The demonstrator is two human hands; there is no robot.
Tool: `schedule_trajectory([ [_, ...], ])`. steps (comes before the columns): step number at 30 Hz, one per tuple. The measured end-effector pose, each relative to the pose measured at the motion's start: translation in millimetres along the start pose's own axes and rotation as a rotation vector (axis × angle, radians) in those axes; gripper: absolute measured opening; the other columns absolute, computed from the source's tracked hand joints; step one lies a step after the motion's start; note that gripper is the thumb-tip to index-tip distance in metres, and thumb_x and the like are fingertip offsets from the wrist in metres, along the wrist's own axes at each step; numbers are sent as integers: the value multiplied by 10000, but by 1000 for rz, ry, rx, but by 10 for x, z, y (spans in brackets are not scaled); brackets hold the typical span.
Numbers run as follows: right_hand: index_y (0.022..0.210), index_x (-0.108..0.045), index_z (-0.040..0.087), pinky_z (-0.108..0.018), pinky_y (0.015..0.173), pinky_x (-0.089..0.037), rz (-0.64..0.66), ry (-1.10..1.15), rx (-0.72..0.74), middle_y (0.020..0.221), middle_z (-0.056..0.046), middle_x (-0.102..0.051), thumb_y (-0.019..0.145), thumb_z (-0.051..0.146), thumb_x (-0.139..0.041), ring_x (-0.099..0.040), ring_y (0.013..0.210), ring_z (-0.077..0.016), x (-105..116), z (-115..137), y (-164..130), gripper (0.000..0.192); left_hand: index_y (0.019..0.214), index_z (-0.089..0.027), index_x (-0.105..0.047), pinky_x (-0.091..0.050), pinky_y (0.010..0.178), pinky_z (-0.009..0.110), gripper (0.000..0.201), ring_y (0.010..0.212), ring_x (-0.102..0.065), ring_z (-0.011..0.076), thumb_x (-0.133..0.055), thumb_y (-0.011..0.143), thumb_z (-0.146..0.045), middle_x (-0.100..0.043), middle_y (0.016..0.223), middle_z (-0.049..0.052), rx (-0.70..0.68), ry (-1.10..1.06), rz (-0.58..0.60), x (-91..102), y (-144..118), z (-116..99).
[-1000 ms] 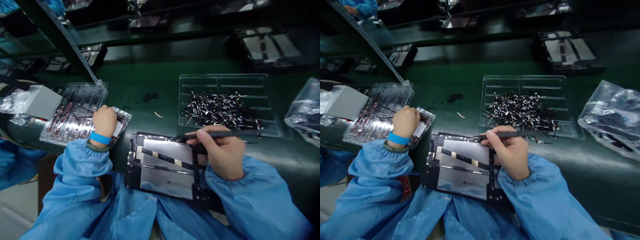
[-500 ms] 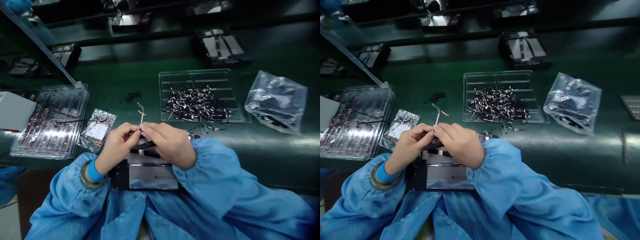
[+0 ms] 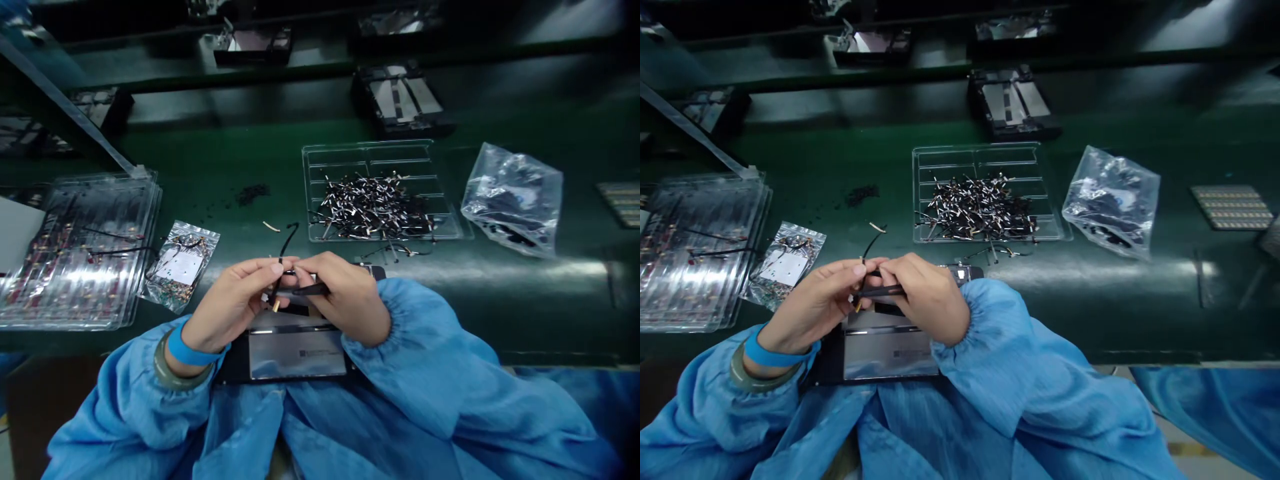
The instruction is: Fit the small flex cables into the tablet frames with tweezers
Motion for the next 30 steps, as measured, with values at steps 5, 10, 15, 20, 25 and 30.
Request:
schedule_trajectory([
  [5, 938, -692, 175, -260, 699, -537, -17, 406, -407, 849, -45, -737, 860, 346, -579, -679, 768, -148, -49, -25, 161, 219, 793, -165, -733, -491, 590, 201, 170, 667, -613, 113, -705, 756, -328, -676, 702, 35, -95, 155, -24, -52, -2, 106],
  [10, 764, -706, 172, -248, 573, -525, -23, 565, -608, 715, -23, -722, 852, 418, -570, -652, 611, -131, -71, -6, 255, 295, 837, -177, -704, -519, 669, 248, 114, 763, -637, 136, -648, 799, -269, -673, 860, 43, -526, 595, -192, -4, -51, 126],
  [15, 896, -717, 178, -248, 722, -538, -57, 146, -157, 851, -43, -742, 895, 221, -516, -689, 777, -150, -129, 107, 157, 206, 890, -200, -658, -525, 783, 273, 62, 885, -624, 138, -625, 839, -213, -652, 910, 27, -967, 857, -405, -3, -79, 76],
  [20, 1028, -685, 94, -268, 669, -522, 41, -197, 91, 847, -102, -724, 943, 174, -397, -673, 738, -169, -180, 165, 84, 311, 885, -197, -641, -528, 770, 291, 56, 869, -619, 140, -591, 861, -209, -654, 906, 31, -991, 910, -439, -22, -93, 81],
  [25, 1044, -672, 42, -282, 613, -503, 98, -237, 195, 825, -123, -710, 940, 145, -356, -659, 681, -176, -174, 209, 49, 348, 824, -198, -633, -513, 758, 274, 60, 844, -610, 130, -581, 842, -174, -645, 862, 19, -953, 810, -401, 12, -117, 83],
  [30, 973, -695, 175, -242, 592, -511, 195, 187, -198, 769, -30, -724, 900, 258, -520, -659, 659, -140, -91, 156, 118, 207, 709, -192, -629, -504, 653, 264, 88, 740, -618, 135, -603, 792, -185, -647, 771, 11, -750, 691, -351, 104, -118, 23],
])
Point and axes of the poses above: each hand's wrist, its own y-axis towards the middle knuckle, its own x-axis out of the back of the hand, z = x × y, the point moved 1 cm from there along y, towards the middle knuckle
